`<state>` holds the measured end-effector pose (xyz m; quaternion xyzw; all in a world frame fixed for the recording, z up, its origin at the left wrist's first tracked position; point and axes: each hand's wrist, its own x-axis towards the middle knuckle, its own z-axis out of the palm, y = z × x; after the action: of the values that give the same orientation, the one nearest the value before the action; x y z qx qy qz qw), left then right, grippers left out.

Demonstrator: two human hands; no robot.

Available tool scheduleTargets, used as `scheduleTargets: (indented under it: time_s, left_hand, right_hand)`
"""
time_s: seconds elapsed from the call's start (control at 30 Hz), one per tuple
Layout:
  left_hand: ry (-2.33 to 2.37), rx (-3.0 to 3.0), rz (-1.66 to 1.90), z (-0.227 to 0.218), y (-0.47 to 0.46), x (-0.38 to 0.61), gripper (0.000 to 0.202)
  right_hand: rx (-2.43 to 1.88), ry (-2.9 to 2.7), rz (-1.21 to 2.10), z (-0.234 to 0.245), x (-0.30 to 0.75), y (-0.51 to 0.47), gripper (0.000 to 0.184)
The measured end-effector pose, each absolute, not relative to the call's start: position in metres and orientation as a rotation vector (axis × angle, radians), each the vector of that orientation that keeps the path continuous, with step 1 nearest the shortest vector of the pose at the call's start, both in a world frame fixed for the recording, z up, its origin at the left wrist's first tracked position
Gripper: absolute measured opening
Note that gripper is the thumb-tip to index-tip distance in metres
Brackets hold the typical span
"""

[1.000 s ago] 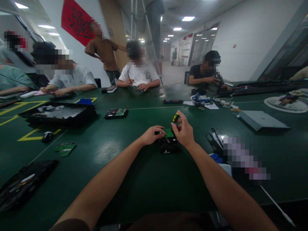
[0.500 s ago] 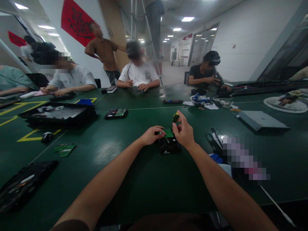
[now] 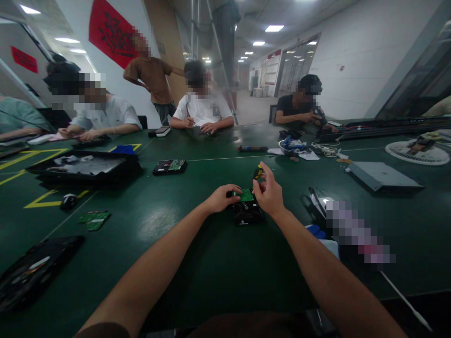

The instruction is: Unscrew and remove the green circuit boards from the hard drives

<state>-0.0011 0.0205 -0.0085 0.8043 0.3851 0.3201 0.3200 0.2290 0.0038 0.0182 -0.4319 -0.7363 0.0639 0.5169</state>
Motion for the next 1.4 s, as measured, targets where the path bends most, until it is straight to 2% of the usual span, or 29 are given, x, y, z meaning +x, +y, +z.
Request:
scheduleTargets:
  time_s: [0.17,0.53,1.4]
  left_hand:
    - [1.138,2.060,0.790,-0.0068,0.0191,-0.0016,0.047]
    - [1.081,1.958,0.862,-0.0100,0.0174,0.0004,0.070]
    - [1.091,2.001,0.849,-0.0095,0.0186,-0.0011,0.063]
  right_hand:
    - [-1.025,-1.788,0.105,0.0205,0.2292,0.0024,0.064]
    - [-1.021,-1.785,0.149,0.0180,0.2285,0.0040,0.068]
    - [-1.030,-1.784,0.151,0.0196,0.2279,0.0017,0.066]
